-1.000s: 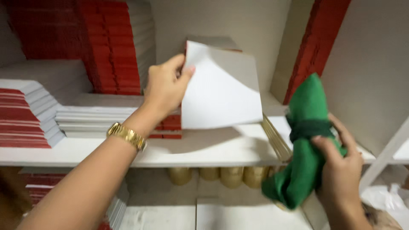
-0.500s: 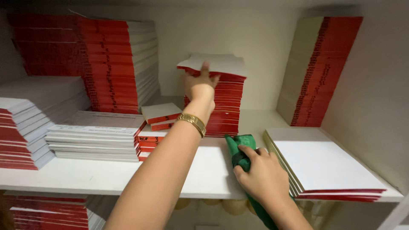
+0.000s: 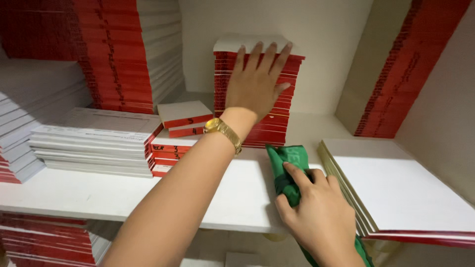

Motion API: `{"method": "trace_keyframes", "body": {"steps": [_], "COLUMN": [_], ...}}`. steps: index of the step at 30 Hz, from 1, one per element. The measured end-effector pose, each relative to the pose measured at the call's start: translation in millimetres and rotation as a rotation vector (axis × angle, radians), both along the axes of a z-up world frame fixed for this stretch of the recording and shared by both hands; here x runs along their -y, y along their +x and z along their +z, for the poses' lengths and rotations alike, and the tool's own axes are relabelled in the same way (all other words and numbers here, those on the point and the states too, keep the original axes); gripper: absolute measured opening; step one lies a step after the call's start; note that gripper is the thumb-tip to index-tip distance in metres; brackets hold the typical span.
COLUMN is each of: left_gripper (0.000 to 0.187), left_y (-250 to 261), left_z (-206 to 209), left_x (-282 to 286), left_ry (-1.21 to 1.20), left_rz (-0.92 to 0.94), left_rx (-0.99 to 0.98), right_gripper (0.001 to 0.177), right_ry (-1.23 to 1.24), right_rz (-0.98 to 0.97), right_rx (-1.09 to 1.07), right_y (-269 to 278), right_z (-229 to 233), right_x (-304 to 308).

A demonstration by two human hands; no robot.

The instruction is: The person wipes the surface of a shelf and the tops of stacked paper pads using a green cloth.

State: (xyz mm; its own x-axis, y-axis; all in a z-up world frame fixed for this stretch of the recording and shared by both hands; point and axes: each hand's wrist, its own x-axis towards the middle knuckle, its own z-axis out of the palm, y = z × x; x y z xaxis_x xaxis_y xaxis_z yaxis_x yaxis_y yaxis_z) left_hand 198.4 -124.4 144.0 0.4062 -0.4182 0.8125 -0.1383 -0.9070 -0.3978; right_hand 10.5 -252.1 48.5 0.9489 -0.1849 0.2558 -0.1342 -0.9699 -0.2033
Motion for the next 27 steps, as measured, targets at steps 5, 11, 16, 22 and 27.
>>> {"method": "trace_keyframes", "body": {"steps": [5, 11, 16, 22, 27], "left_gripper": [0.074, 0.082, 0.073, 0.083, 0.049], "left_y": [20.5, 27.8, 13.3, -22.3, -43.3], "left_z": [-3.5, -4.2, 10.6, -11.7, -42.9], "left_x": [-4.2, -4.3, 13.6, 40.5, 60.1], "left_ry": [-0.039, -0.055, -0.052, 0.085, -0.171], "left_rz": [-0.096, -0.12, -0.011, 0.099, -0.141], "left_rx": [0.093, 0.026, -0.191, -0.184, -0.159], "right_gripper": [0.064, 0.065, 0.065, 0.066, 0.065], "right_ry": [-0.009, -0.023, -0.008, 0.203, 0.763], "right_rz": [-0.026, -0.024, -0.036, 0.074, -0.05], "right_rx": [-0.002, 0.018, 0.064, 0.219, 0.324], "right_y": [3.8, 5.4, 6.1, -8.1, -84.2], "right_z": [-4.3, -5.6, -11.5, -18.1, 7.5], "right_x": [1.2, 0.6, 0.6, 23.7, 78.8]}}
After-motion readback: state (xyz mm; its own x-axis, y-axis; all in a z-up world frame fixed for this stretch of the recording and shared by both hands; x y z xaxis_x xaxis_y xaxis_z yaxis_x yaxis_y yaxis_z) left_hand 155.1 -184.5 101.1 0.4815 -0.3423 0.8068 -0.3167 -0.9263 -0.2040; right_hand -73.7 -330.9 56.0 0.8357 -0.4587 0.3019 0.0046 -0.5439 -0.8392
